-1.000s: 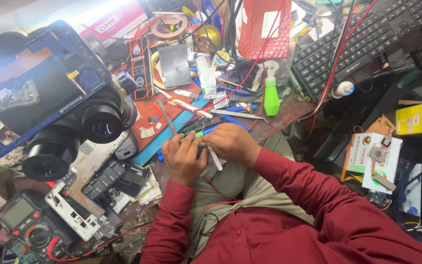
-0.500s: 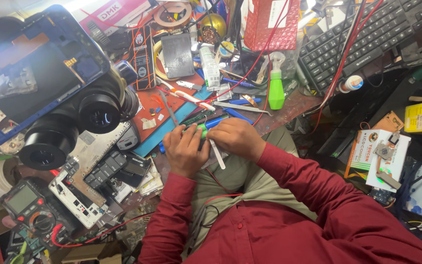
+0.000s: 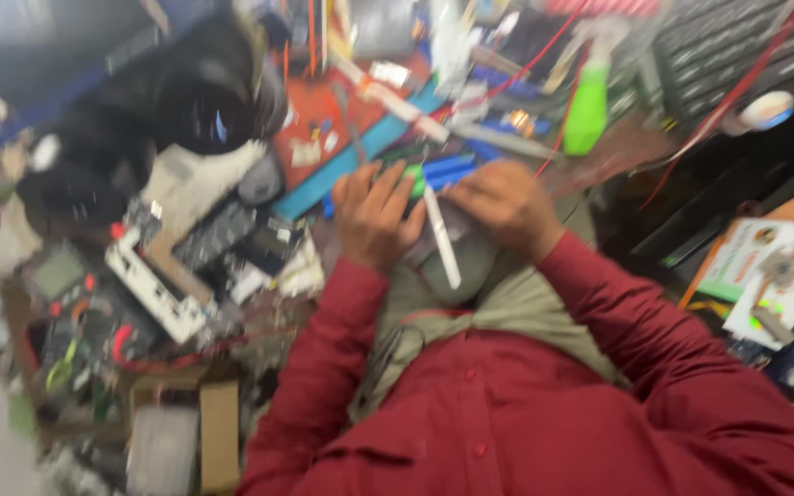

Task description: The person arranges cylindrical batteries on a workbench, secures them with tape, and connects red and black wires to the battery pack. They use a marker to label the wires and adjust connections while seated at a cluttered electronics workbench.

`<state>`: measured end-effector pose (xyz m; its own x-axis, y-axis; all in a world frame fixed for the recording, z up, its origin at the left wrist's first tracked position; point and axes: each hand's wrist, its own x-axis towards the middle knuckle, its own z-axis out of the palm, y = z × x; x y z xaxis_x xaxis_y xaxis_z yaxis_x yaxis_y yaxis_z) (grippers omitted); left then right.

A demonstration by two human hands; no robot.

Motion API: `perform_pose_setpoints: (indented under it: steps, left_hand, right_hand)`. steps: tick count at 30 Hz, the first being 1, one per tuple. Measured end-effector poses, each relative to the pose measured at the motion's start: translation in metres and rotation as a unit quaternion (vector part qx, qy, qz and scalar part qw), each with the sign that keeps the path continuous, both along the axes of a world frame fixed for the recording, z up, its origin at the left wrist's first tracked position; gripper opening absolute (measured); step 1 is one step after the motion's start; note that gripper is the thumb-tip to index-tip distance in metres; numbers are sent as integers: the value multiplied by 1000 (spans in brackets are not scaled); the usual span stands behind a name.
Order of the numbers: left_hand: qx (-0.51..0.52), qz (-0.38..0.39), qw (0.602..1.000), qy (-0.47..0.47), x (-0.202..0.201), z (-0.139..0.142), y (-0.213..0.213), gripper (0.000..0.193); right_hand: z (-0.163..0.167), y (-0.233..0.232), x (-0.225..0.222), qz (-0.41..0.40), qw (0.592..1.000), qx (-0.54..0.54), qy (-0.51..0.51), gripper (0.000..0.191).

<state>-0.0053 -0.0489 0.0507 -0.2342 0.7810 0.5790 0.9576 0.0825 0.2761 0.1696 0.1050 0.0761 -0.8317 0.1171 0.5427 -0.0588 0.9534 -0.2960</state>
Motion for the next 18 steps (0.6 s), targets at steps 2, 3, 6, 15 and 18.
perform_pose_setpoints:
  steps: [2,3,6,15,18]
  left_hand:
    - [-4,1,1000,-7,-1,-4,-2,37]
    - [1,-4,1000,-13,-2,-5,-2,37]
    - [17,-13,1000,-12,-3,-7,-5,34]
    - [47,-72,996,21,-5,5,-6,20]
    - [45,-75,996,24,-6,6,-6,20]
  right_hand:
    - [-3,-1,3,-16,1000,-10,-1,30]
    - [-3,-2,3,-20,1000,-11,-3,29]
    - [-4,-7,3,-36,999,-32,-11,28]
    - [3,-8,-19,-58,996,-68,-21,25]
    - [3,-6,-28,-59,997,-48,-33,24]
